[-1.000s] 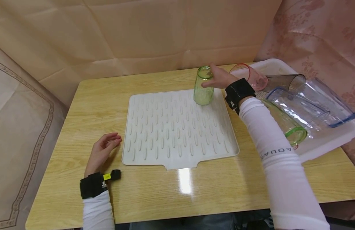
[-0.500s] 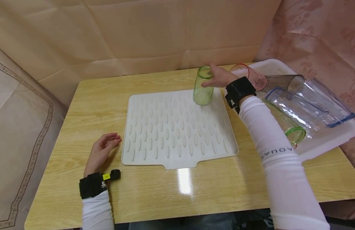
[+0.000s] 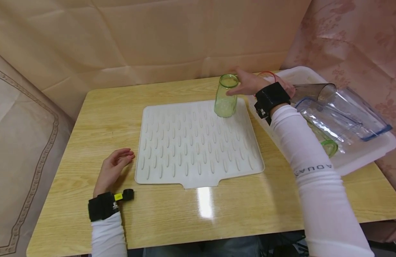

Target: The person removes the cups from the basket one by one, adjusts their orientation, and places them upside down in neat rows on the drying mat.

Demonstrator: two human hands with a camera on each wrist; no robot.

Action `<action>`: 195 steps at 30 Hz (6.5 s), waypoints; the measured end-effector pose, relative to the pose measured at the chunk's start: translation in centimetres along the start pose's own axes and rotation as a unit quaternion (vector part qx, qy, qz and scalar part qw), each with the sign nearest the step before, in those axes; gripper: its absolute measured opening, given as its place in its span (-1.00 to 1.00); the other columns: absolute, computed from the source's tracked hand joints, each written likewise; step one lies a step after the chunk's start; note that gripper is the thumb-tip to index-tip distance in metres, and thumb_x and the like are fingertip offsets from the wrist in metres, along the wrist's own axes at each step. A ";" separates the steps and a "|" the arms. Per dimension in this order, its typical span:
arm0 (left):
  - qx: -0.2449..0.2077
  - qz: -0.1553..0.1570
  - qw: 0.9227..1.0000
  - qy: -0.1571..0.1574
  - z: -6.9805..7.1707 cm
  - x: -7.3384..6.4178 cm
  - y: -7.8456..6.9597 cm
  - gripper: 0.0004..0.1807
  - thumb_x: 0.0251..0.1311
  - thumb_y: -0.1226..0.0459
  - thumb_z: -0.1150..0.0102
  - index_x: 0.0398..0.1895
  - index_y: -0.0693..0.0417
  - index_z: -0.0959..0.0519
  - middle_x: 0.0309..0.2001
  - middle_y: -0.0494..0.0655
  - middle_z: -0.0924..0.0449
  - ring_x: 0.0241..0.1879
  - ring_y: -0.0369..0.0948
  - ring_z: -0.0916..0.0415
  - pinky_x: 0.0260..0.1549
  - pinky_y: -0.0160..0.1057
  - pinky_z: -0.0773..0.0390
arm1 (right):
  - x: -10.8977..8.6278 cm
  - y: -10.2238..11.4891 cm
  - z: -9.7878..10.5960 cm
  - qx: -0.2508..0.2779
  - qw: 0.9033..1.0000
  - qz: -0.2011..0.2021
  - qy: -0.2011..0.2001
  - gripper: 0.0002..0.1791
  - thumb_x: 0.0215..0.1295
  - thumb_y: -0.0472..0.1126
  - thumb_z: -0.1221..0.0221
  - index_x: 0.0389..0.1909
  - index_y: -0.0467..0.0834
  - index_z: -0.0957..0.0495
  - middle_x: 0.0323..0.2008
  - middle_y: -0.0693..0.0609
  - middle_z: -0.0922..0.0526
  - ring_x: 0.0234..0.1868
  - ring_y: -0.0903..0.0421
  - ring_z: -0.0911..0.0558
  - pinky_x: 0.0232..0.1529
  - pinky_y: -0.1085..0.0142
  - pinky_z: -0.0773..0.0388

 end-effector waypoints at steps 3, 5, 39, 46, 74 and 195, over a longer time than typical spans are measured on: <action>0.003 0.001 1.000 0.001 0.0 0.1 0.0 -0.59 0.39 0.29 -0.06 0.24 0.27 -0.39 0.10 0.18 -0.49 0.02 -0.15 -0.53 -0.04 -0.49 -0.44 | -0.3 0.0 0.3 0.007 1.000 0.001 0.003 0.01 0.29 -0.10 -0.23 0.48 -0.26 0.27 0.41 -0.43 0.04 0.40 -0.34 -0.02 0.33 -0.17 -0.01; 0.004 0.001 1.000 0.001 0.0 0.2 -0.1 -0.59 0.39 0.29 -0.06 0.24 0.27 -0.39 0.10 0.18 -0.49 0.02 -0.16 -0.53 -0.04 -0.49 -0.44 | -0.6 0.1 0.5 0.011 1.000 0.005 0.000 -0.01 0.29 -0.11 -0.23 0.48 -0.27 0.24 0.41 -0.41 0.03 0.40 -0.33 -0.02 0.32 -0.17 -0.03; -0.005 -0.020 1.000 0.010 -0.2 0.2 -0.6 -0.59 0.38 0.42 -0.01 0.27 0.32 -0.36 0.10 0.24 -0.47 0.02 -0.18 -0.53 -0.07 -0.52 -0.44 | -2.8 -1.1 5.1 -0.066 0.997 0.001 -0.040 -0.15 0.16 -0.18 -0.33 0.35 -0.42 -0.10 0.30 -0.48 -0.15 0.33 -0.37 -0.12 0.28 -0.18 -0.09; -0.008 -0.022 1.000 0.011 -0.2 0.1 -0.4 -0.58 0.37 0.43 -0.02 0.27 0.34 -0.35 0.12 0.27 -0.45 0.00 -0.24 -0.52 -0.06 -0.53 -0.43 | -2.9 -2.2 5.0 -0.074 0.997 0.002 -0.013 -0.12 0.16 -0.23 -0.32 0.35 -0.49 -0.05 0.32 -0.47 -0.12 0.33 -0.38 -0.11 0.30 -0.19 -0.03; -0.011 -0.031 0.999 0.013 0.0 -0.8 -0.8 -0.58 0.36 0.43 -0.03 0.26 0.33 -0.36 0.11 0.25 -0.46 0.00 -0.23 -0.53 -0.05 -0.52 -0.43 | -4.3 -5.5 3.6 -0.120 0.992 -0.031 0.032 0.19 -0.08 -0.33 -0.45 0.42 -0.42 0.19 0.32 -0.51 0.08 0.30 -0.41 -0.01 0.26 -0.24 -0.01; -0.096 -0.211 0.971 0.052 -11.2 3.4 -9.7 -0.43 0.16 0.44 -0.29 0.26 0.26 -0.38 0.18 0.08 -0.46 0.21 -0.02 -0.37 0.16 -0.10 -0.40 | -6.8 9.3 1.6 -0.006 0.975 0.220 0.029 0.02 -0.19 -0.53 -0.43 0.31 -0.35 -0.05 0.17 -0.36 -0.29 0.22 -0.36 -0.30 0.20 -0.22 -0.22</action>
Point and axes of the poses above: each hand's wrist, its own x-axis towards the middle knuckle, its own z-axis out of the back of the hand, y = z × x, the point moved 10 cm from there along x, towards the middle knuckle
